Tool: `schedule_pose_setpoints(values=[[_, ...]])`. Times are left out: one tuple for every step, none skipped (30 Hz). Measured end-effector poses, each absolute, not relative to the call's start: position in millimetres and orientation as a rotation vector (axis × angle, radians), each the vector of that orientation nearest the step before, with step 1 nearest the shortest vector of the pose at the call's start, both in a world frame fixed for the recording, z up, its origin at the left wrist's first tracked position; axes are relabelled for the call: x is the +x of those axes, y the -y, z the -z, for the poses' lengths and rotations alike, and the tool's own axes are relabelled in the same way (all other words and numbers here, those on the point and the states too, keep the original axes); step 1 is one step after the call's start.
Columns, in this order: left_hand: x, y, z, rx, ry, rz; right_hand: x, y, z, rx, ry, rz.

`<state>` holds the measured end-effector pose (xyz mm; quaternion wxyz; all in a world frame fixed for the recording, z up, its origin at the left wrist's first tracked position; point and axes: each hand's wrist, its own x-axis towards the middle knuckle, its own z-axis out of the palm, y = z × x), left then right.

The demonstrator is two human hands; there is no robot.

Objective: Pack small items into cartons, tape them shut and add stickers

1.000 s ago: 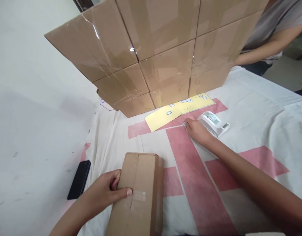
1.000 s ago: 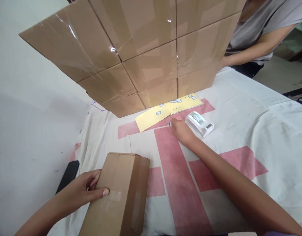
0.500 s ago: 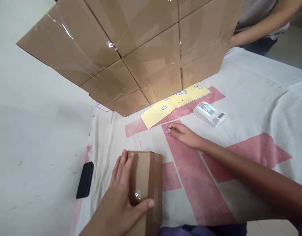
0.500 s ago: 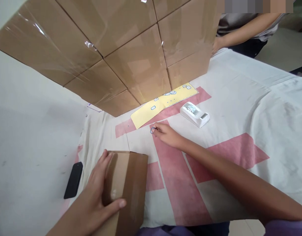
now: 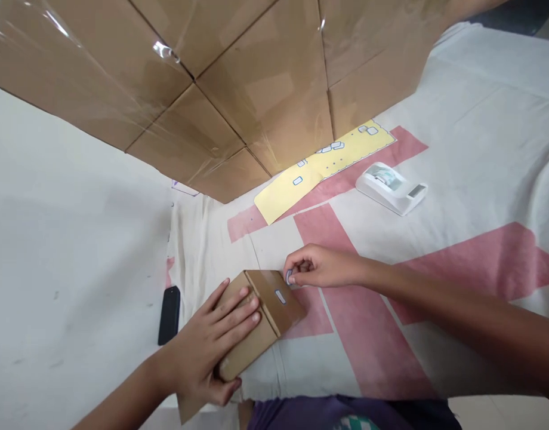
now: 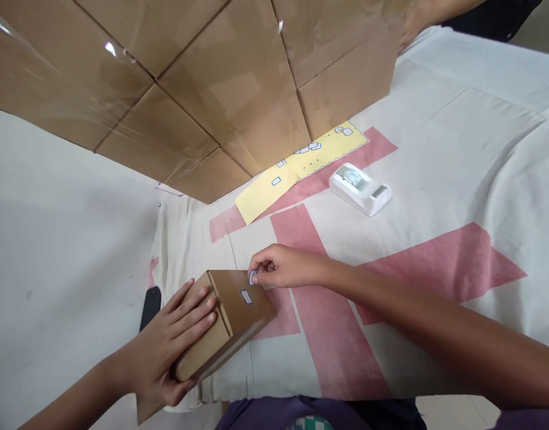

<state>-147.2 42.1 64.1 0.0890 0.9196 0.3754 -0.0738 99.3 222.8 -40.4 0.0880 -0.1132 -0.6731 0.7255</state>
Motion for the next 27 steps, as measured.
schedule_pose_setpoints(values=[[-149.0,-44.4,-63.5,2.747,-1.082,0.206,98.4,-220.6,42.0,-0.316,2.018,-2.162],[-150.1,-46.6,-63.1,2.757,-1.054,0.195,97.1,-218.2,44.1,-0.293,2.026,-2.178],[-150.6,-48.6,-62.9,2.765,-1.035,0.185,95.4,-215.8,46.6,-0.269,2.027,-2.203],[-150.6,-50.3,-63.0,2.771,-1.023,0.178,93.4,-213.4,49.1,-0.246,2.025,-2.235],[-150.3,-51.5,-63.3,2.775,-1.017,0.173,91.3,-211.2,51.6,-0.221,2.020,-2.266],[-149.8,-52.3,-63.7,2.775,-1.015,0.171,89.2,-209.4,53.8,-0.200,2.018,-2.290],[-149.3,-52.7,-64.0,2.773,-1.013,0.163,87.3,-207.8,55.6,-0.182,2.017,-2.302],[-148.9,-52.6,-64.3,2.765,-1.019,0.159,85.6,-206.7,56.8,-0.168,2.020,-2.301],[-148.7,-52.3,-64.4,2.750,-1.029,0.155,84.4,-206.0,57.3,-0.159,2.025,-2.290],[-148.6,-51.7,-64.4,2.732,-1.043,0.157,83.6,-205.6,57.4,-0.156,2.031,-2.276],[-148.9,-50.9,-64.3,2.712,-1.056,0.162,83.2,-205.5,56.9,-0.159,2.037,-2.262],[-149.3,-50.2,-64.1,2.694,-1.068,0.169,83.1,-205.5,56.3,-0.162,2.045,-2.250],[-149.9,-49.4,-63.8,2.678,-1.078,0.176,83.2,-205.6,55.6,-0.164,2.055,-2.238],[-150.6,-48.8,-63.6,2.662,-1.087,0.180,83.3,-205.7,55.0,-0.163,2.066,-2.227],[-151.4,-48.3,-63.4,2.649,-1.092,0.174,83.3,-205.8,54.7,-0.157,2.075,-2.214],[-152.1,-47.9,-63.3,2.632,-1.101,0.170,83.3,-205.8,54.7,-0.149,2.083,-2.200],[-152.7,-47.7,-63.2,2.617,-1.110,0.164,83.2,-205.7,54.8,-0.143,2.091,-2.186],[-153.2,-47.7,-63.2,2.603,-1.118,0.162,83.0,-205.7,54.9,-0.139,2.096,-2.176],[-153.6,-47.7,-63.1,2.594,-1.123,0.164,82.6,-205.6,55.0,-0.138,2.102,-2.169],[-153.8,-47.7,-63.0,2.593,-1.124,0.167,82.2,-205.5,54.9,-0.137,2.108,-2.165],[-153.9,-47.8,-63.0,2.595,-1.122,0.172,81.8,-205.4,54.7,-0.140,2.114,-2.163],[-153.9,-47.9,-62.9,2.599,-1.120,0.179,81.3,-205.3,54.3,-0.145,2.120,-2.166],[-153.8,-47.9,-62.8,2.607,-1.114,0.183,80.8,-205.2,53.9,-0.149,2.126,-2.174],[-153.5,-47.9,-62.7,2.617,-1.107,0.188,80.4,-205.1,53.6,-0.151,2.137,-2.182],[-153.1,-47.9,-62.7,2.630,-1.099,0.190,80.2,-205.2,53.4,-0.149,2.154,-2.185],[-152.7,-48.0,-62.7,2.645,-1.093,0.189,80.1,-205.4,53.4,-0.141,2.177,-2.169],[-152.1,-48.1,-62.8,2.658,-1.088,0.185,80.2,-205.9,53.6,-0.127,2.202,-2.134]])
